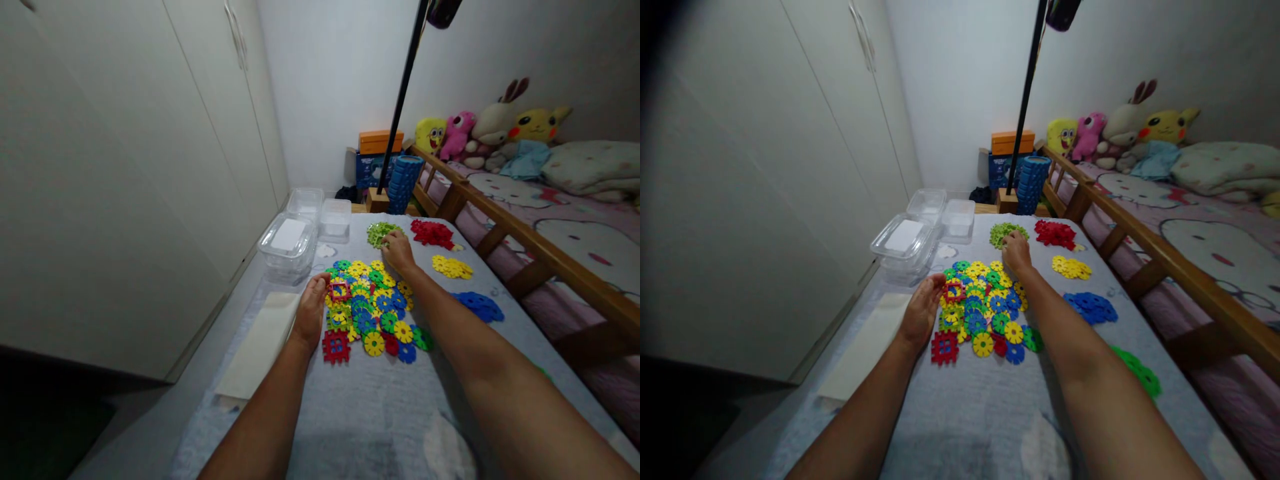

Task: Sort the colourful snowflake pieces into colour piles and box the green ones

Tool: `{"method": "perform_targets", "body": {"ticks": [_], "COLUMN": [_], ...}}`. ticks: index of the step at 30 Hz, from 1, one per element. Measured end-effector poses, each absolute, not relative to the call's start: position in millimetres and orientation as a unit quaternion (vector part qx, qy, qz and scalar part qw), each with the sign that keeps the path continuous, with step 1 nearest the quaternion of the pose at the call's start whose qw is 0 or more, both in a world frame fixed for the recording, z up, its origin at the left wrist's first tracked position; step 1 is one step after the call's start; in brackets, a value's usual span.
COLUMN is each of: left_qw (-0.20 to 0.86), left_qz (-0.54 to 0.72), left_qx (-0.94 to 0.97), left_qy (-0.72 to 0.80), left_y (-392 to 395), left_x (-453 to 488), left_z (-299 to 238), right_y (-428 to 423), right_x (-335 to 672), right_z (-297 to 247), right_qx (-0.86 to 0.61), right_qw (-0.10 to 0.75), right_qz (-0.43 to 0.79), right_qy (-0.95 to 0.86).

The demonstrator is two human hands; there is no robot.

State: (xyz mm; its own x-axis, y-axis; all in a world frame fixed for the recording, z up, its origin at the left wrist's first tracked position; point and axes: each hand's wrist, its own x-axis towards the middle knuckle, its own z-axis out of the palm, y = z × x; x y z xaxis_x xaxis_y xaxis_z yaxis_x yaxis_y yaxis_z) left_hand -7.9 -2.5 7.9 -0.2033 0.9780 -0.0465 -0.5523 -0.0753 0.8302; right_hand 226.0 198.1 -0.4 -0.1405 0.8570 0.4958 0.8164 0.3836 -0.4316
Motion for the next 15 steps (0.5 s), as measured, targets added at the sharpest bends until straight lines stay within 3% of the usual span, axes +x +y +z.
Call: {"method": "perform_targets", "body": {"ticks": [7,11,15], "left_qw": [0.557,0.539,0.454], "left_qz": [0.669,0.641,0.614], "left_qx": [0.306,0.362,0.445], "left_qy": [0.385,0.409,0.468], "left_y": [-3.6,-4.9,-4.6], "left_x": [-7.2,-5.5,-5.0], "left_z": [9.8,7.0,1.1], "right_y": [125.3,71.7,24.2], "right_x": [242.3,258.8,278.0], "right_z": [14.7,23.4,31.0], "right_qx": [-0.544,-0.542,-0.545], "right_qw": [0.348,0.288,0.218], "right_qz": [0.067,0.139,0.163], "right_qy": [-0.761,-0.777,-0.793]}}
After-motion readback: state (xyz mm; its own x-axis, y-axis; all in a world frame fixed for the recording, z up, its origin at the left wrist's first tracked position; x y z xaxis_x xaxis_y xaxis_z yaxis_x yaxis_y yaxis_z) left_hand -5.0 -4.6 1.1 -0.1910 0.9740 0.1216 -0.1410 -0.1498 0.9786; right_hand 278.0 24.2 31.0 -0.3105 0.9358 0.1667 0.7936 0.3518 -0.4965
